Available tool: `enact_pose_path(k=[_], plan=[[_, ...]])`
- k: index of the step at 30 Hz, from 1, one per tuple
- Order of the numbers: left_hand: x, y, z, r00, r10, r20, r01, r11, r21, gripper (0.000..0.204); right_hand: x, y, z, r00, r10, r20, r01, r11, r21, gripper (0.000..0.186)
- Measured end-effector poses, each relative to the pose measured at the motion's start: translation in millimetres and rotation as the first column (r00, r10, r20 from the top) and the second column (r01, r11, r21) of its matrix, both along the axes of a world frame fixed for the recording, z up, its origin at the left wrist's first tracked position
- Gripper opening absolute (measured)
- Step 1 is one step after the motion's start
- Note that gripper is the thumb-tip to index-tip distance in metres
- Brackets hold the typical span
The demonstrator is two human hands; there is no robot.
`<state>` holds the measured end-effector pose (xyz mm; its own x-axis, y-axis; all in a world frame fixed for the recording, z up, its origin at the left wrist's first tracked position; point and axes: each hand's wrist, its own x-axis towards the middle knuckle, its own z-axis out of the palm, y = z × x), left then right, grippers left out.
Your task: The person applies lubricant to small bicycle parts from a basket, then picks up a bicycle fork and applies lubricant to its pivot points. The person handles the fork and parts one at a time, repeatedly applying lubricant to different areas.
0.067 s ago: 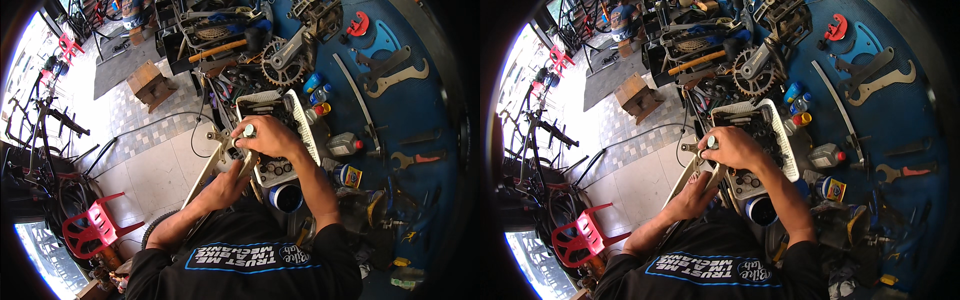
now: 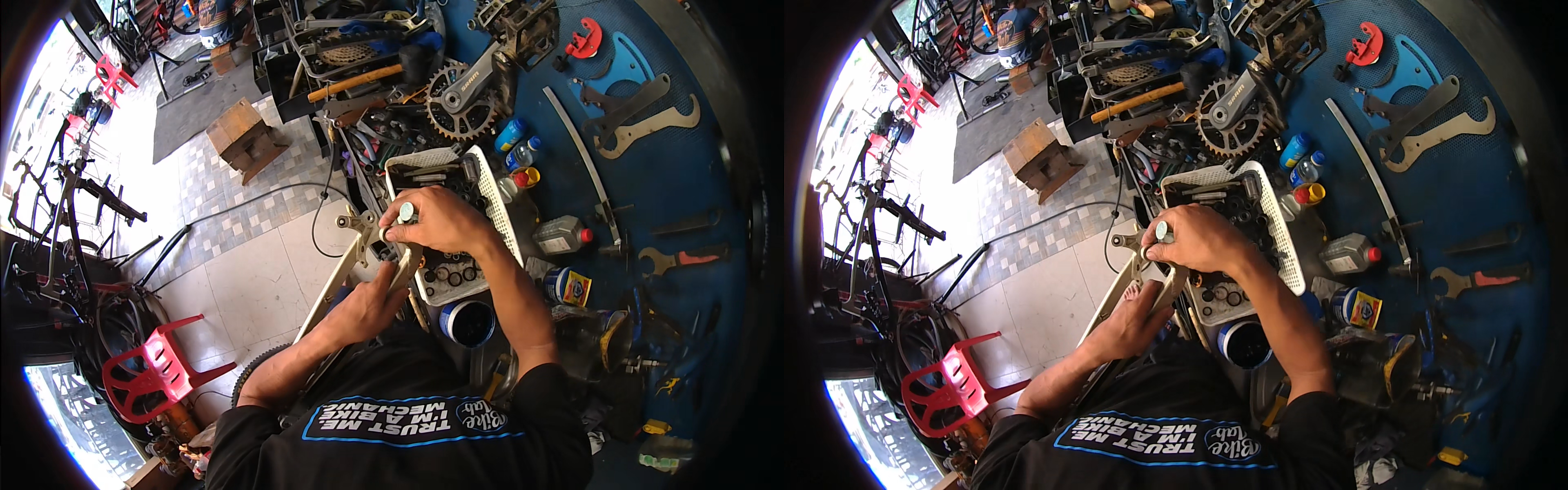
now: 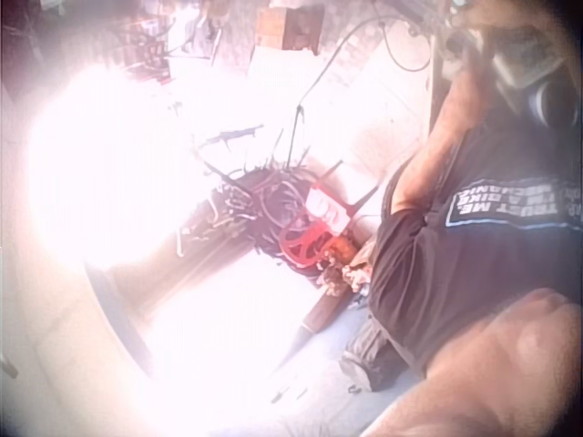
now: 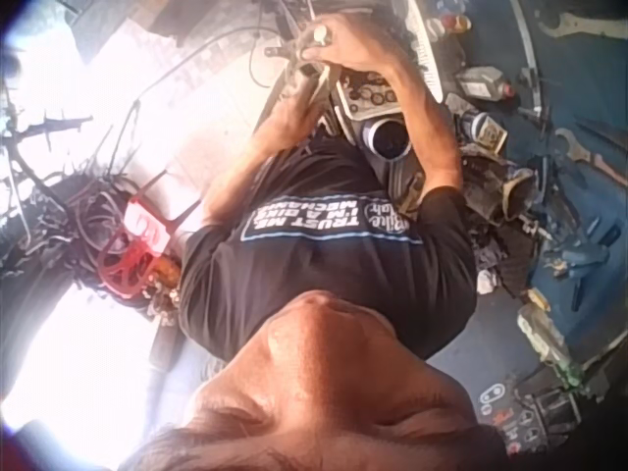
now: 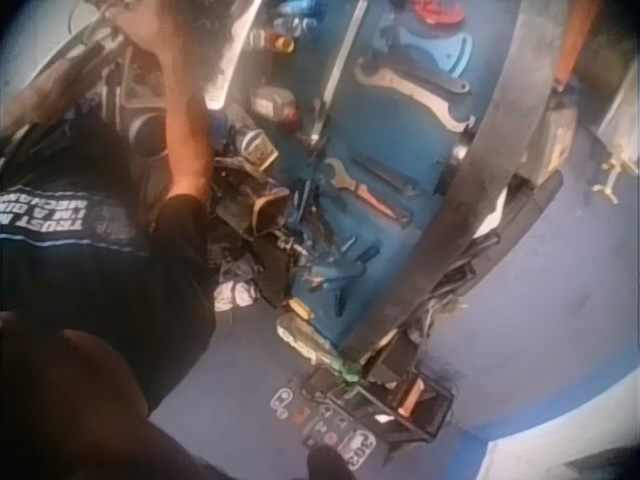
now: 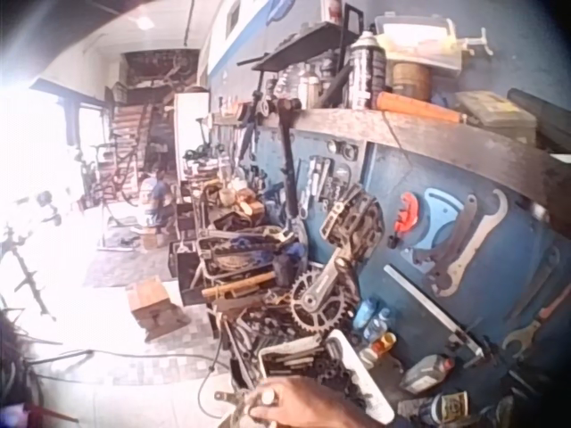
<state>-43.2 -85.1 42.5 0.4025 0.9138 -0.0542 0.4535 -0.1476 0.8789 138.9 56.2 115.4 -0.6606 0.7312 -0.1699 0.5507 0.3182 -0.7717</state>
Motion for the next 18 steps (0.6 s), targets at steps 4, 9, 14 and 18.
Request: enact_pose_path(k=[4, 9, 14, 18], plan=[[-3.0, -3.6, -5.2, 0.992, -0.025, -0.123, 0.026, 1.000, 0.007, 0.030, 0.8, 13.9, -1.9, 0.988, 0.152, -0.028, -0.152, 0.988, -0.004, 0.023], [-9.7, -3.0, -19.3, 0.975, -0.048, -0.215, 0.053, 0.998, 0.016, 0.031, 1.2, 13.1, -23.6, 0.990, 0.122, -0.076, -0.131, 0.984, -0.118, 0.021], [-15.3, 1.7, -29.7, 0.981, -0.049, -0.186, 0.076, 0.987, 0.142, 0.045, 2.3, 16.1, -15.1, 0.988, 0.080, -0.130, -0.093, 0.991, -0.095, 0.024], [-17.2, 4.9, -20.2, 0.990, -0.071, -0.124, 0.091, 0.983, 0.162, 0.048, 8.4, 21.5, -14.9, 0.967, 0.140, -0.213, -0.149, 0.988, -0.028, 0.028]])
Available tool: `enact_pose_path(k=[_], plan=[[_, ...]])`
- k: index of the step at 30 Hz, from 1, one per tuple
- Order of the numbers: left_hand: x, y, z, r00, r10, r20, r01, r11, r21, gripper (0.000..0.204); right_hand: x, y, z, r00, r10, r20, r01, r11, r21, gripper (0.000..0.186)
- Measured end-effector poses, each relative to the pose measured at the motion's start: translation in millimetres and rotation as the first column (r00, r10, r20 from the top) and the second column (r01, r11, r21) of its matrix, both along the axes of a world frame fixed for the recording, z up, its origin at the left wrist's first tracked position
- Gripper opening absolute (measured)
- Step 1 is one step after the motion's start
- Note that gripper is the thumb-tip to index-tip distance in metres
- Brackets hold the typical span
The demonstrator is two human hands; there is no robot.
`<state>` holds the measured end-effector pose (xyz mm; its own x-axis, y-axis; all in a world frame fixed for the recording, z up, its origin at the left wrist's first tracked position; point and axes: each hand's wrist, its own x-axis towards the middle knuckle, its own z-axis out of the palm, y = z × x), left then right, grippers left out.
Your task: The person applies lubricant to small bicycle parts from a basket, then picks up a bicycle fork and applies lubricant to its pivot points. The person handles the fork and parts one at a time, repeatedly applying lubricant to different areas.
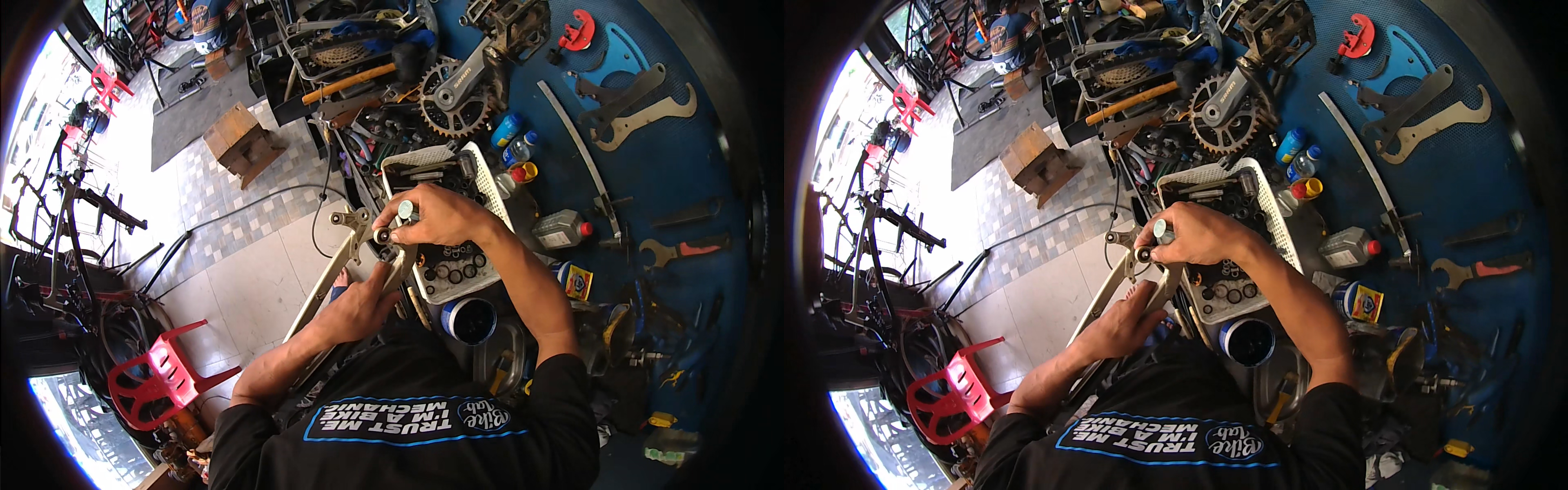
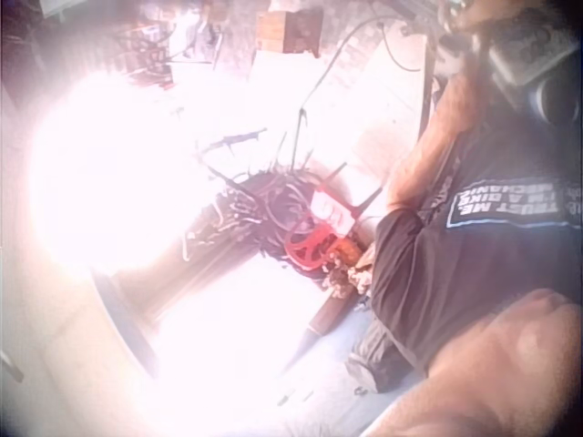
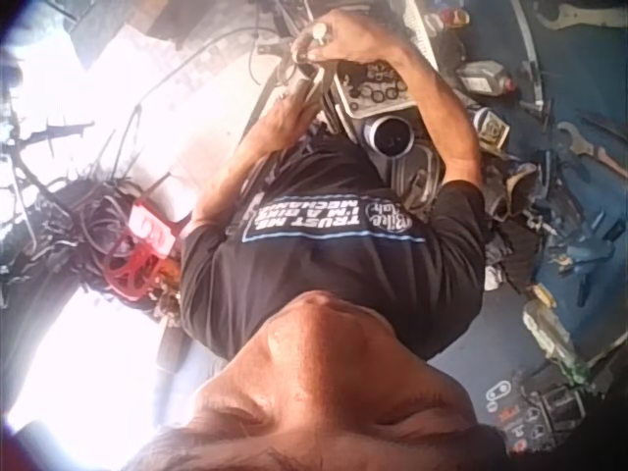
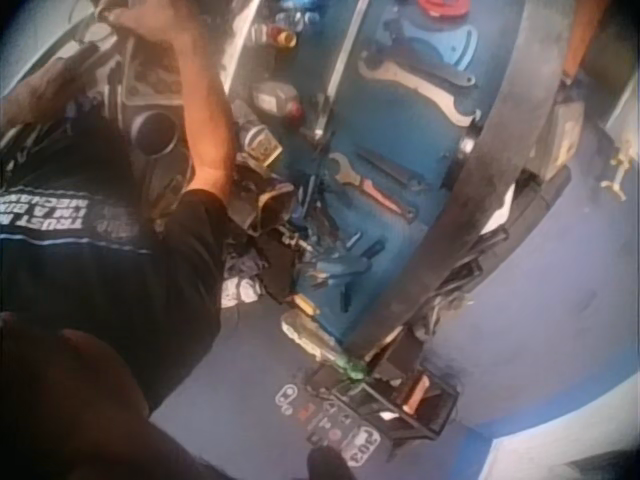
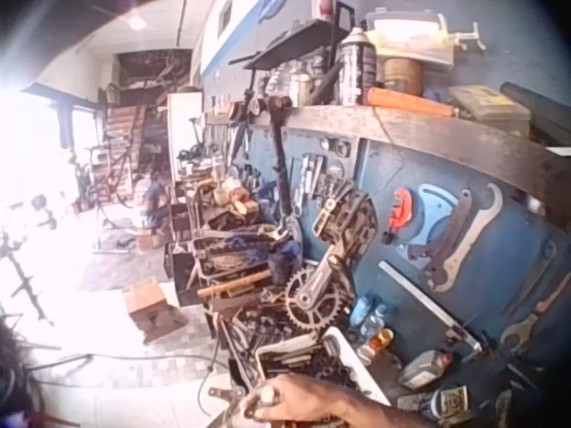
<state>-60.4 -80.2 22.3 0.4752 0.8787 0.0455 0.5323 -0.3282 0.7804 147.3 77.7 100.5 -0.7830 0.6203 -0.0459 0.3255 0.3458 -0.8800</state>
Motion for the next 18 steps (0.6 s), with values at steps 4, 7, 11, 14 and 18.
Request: enact_pose_path(k=[4, 7, 11, 14, 18], plan=[[3.0, 0.8, 15.3, 0.999, 0.027, 0.040, -0.023, 0.995, -0.094, 0.050, -2.5, -1.3, 5.1, 0.999, -0.028, 0.041, 0.029, 0.999, -0.025, 0.028], [3.7, 0.2, 12.7, 0.999, 0.029, 0.016, -0.028, 0.998, -0.058, 0.049, -9.7, -8.6, 18.5, 0.980, -0.073, 0.186, 0.076, 0.997, -0.008, 0.026], [3.5, 0.6, 12.2, 0.999, 0.022, -0.032, -0.025, 0.993, -0.112, 0.046, -10.7, -10.4, 8.7, 0.980, -0.085, 0.178, 0.048, 0.978, 0.205, 0.023], [3.5, 0.7, 11.7, 0.999, 0.037, -0.014, -0.039, 0.987, -0.155, 0.044, -8.7, -8.9, 8.7, 0.990, -0.067, 0.120, 0.049, 0.987, 0.153, 0.023], [5.2, -0.8, 12.8, 0.999, 0.038, -0.039, -0.044, 0.980, -0.196, 0.043, -10.1, -8.8, 12.6, 0.979, -0.027, 0.202, 0.005, 0.994, 0.111, 0.025]])
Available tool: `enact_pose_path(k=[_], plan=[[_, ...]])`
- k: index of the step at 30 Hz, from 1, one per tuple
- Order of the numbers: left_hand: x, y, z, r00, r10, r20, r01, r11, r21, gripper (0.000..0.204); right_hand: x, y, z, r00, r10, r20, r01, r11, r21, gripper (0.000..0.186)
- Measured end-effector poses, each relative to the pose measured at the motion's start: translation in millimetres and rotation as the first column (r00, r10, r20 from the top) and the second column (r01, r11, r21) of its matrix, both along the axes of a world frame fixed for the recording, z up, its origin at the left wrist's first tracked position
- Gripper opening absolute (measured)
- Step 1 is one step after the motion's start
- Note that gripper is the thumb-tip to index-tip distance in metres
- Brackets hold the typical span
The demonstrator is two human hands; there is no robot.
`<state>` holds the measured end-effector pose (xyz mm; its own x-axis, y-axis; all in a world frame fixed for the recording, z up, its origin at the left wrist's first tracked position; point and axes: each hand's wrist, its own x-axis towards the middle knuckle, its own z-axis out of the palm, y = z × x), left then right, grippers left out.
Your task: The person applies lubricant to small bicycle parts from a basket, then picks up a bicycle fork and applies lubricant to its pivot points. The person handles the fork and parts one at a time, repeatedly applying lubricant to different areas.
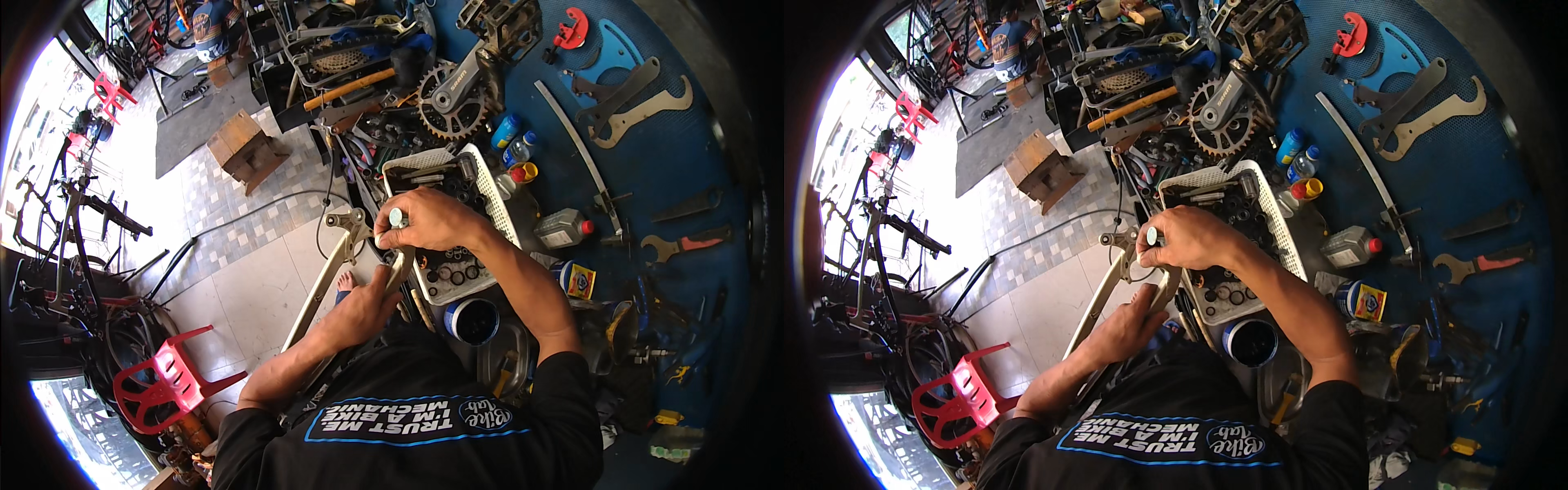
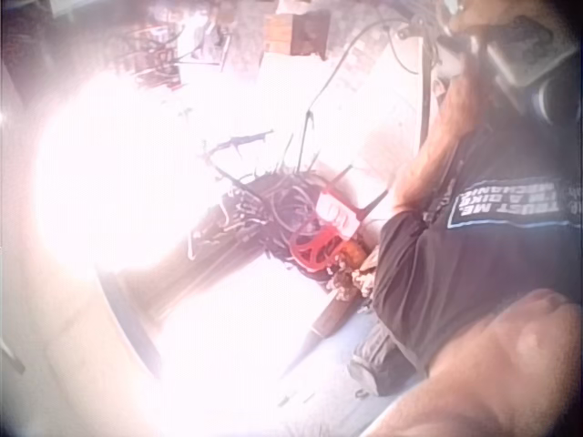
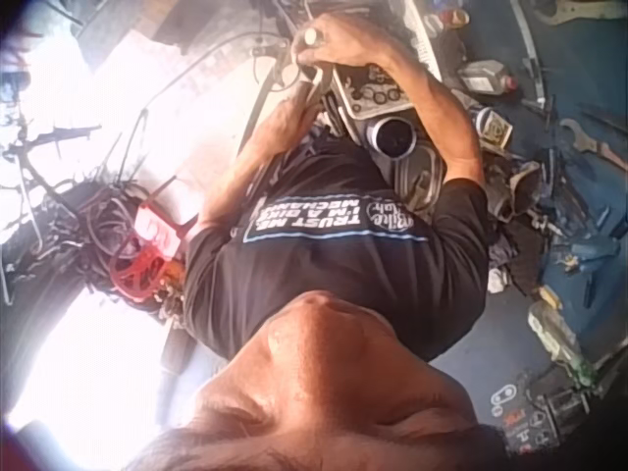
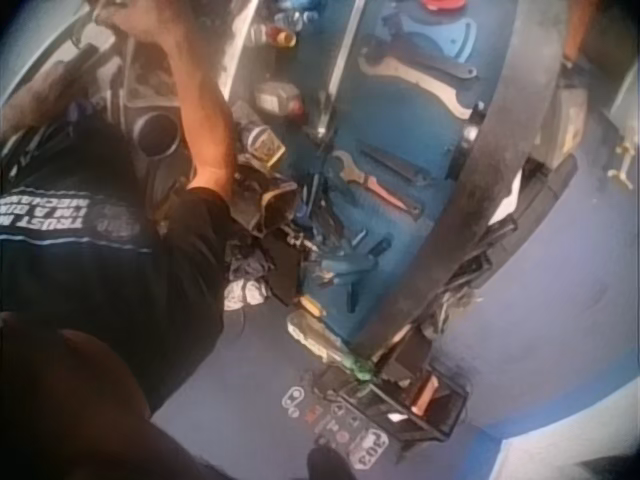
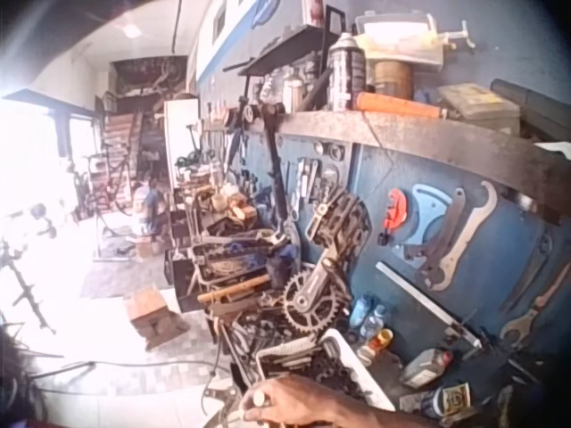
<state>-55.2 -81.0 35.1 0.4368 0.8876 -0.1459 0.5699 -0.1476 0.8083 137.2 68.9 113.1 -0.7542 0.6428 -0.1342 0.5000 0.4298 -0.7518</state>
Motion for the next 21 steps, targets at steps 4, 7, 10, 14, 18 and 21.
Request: enact_pose_path(k=[4, 7, 10, 14, 18, 21], plan=[[0.6, -1.1, 6.1, 1.000, 0.008, 0.014, -0.008, 1.000, -0.012, 0.043, -0.6, -1.7, -7.8, 1.000, -0.004, 0.009, 0.004, 1.000, 0.022, 0.024], [-5.4, 1.0, 8.4, 0.998, 0.037, 0.045, -0.039, 0.998, 0.055, 0.044, -1.6, -7.1, -9.5, 0.970, -0.158, -0.187, 0.185, 0.973, 0.139, 0.020], [-20.7, 3.4, 14.5, 0.990, 0.121, 0.074, -0.127, 0.988, 0.092, 0.045, 19.1, -6.5, 14.0, 0.879, -0.252, -0.405, 0.326, 0.938, 0.122, 0.017], [-45.0, 11.2, 23.6, 0.942, 0.330, 0.057, -0.329, 0.944, -0.035, 0.044, 59.4, -11.9, 12.5, 0.868, -0.305, -0.393, 0.387, 0.910, 0.149, 0.044], [-65.2, 18.3, 24.6, 0.861, 0.489, 0.141, -0.486, 0.872, -0.062, 0.049, 89.5, -16.1, -41.1, 0.942, -0.274, -0.195, 0.330, 0.866, 0.376, 0.058], [-67.9, 23.1, 48.1, 0.803, 0.577, 0.154, -0.556, 0.816, -0.160, 0.062, 99.6, -16.2, -64.7, 0.757, -0.527, -0.387, 0.369, 0.833, -0.412, 0.048]])
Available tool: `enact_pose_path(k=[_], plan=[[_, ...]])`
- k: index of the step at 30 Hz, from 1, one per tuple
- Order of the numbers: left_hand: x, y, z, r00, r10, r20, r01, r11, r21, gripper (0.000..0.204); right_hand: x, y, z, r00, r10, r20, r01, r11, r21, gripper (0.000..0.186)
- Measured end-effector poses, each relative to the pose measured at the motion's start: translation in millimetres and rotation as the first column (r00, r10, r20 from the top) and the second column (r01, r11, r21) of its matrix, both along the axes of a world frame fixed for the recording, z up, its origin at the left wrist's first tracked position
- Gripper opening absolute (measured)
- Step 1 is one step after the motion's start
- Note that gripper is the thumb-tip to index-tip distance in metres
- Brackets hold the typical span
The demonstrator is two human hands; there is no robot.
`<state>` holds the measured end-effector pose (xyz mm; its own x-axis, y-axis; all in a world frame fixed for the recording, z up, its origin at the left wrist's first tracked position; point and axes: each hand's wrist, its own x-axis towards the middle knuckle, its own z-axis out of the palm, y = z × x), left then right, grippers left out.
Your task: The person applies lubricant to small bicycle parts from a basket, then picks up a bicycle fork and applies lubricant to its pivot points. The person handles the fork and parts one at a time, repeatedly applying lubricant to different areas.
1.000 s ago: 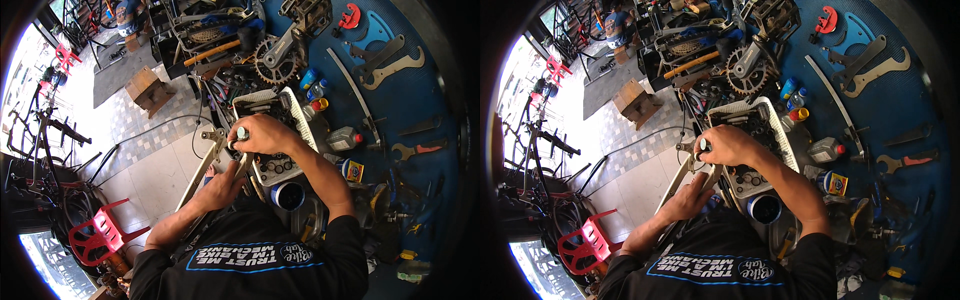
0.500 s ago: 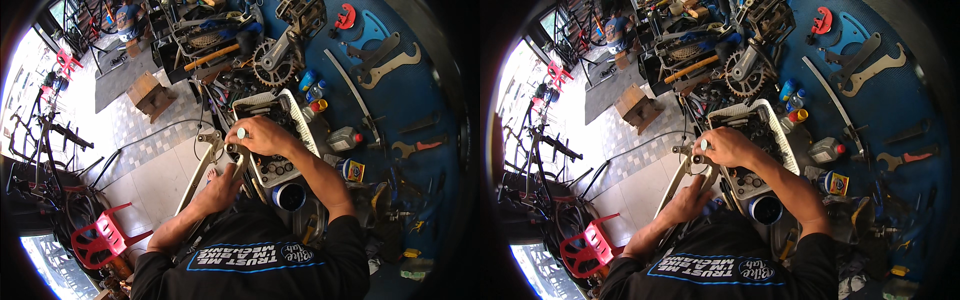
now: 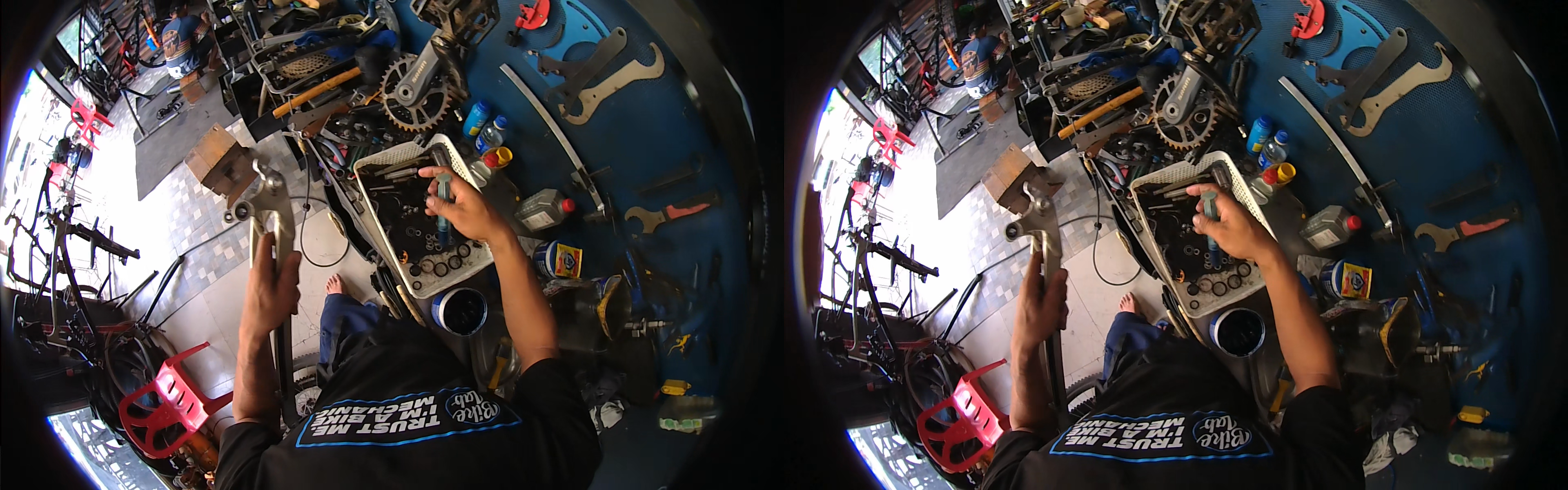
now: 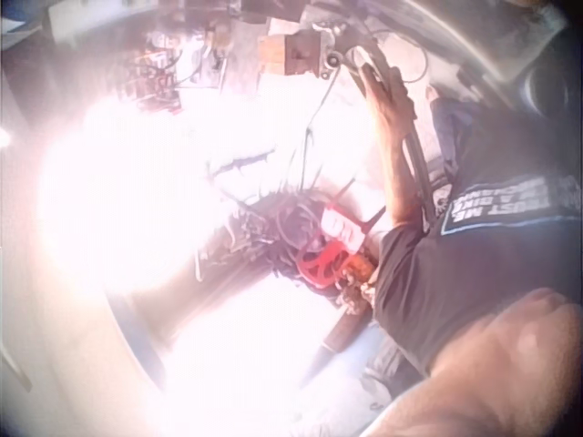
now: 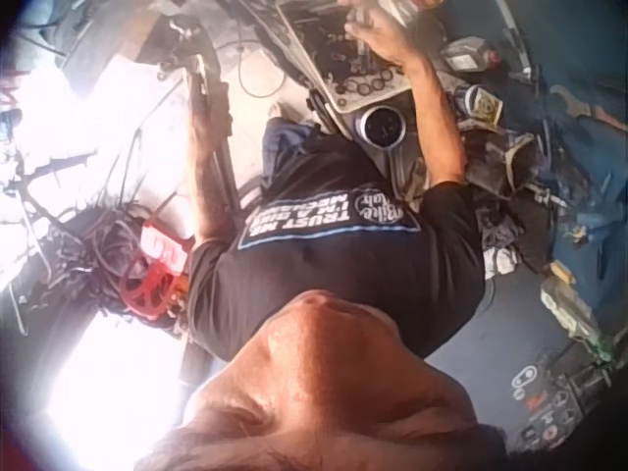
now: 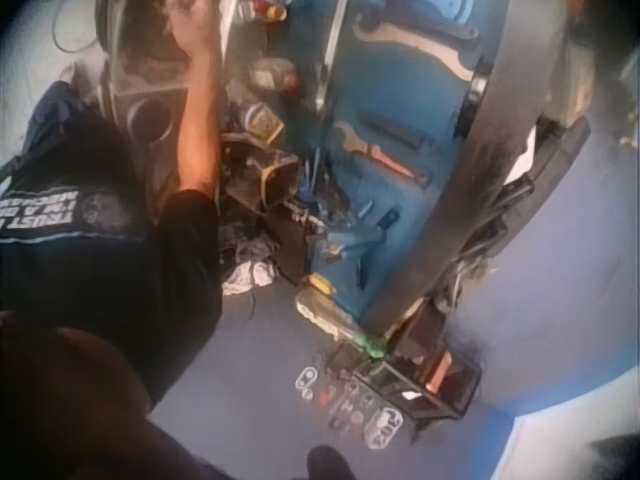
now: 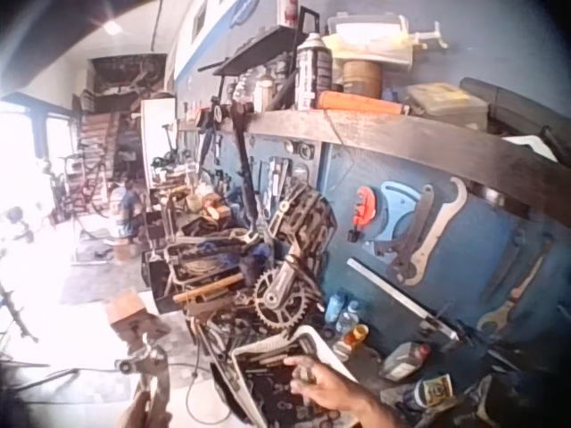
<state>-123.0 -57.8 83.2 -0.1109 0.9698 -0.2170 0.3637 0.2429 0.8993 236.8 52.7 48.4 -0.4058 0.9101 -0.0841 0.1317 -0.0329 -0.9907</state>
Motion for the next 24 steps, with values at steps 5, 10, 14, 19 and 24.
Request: enact_pose_path(k=[5, 10, 14, 19, 24], plan=[[-1.5, 3.8, 10.5, 0.994, 0.015, 0.108, -0.020, 0.999, 0.048, 0.055, 12.2, -2.4, -15.3, 0.905, -0.270, -0.329, 0.173, 0.939, -0.296, 0.034], [5.4, 6.1, 16.6, 0.990, -0.031, 0.140, 0.026, 0.999, 0.035, 0.051, 16.9, -1.7, -19.8, 0.936, -0.243, -0.255, 0.190, 0.958, -0.216, 0.042], [11.9, 8.7, 18.5, 0.986, -0.052, 0.159, 0.051, 0.999, 0.015, 0.049, 14.9, -2.4, -23.8, 0.887, -0.372, -0.273, 0.299, 0.914, -0.273, 0.040], [14.5, 9.0, 15.9, 0.979, -0.062, 0.193, 0.060, 0.998, 0.016, 0.048, 13.7, -1.1, -27.5, 0.864, -0.423, -0.273, 0.379, 0.904, -0.199, 0.039], [15.0, 10.2, 12.1, 0.978, -0.077, 0.191, 0.072, 0.997, 0.034, 0.047, 17.1, 2.1, -32.0, 0.813, -0.510, -0.280, 0.471, 0.860, -0.198, 0.039]])
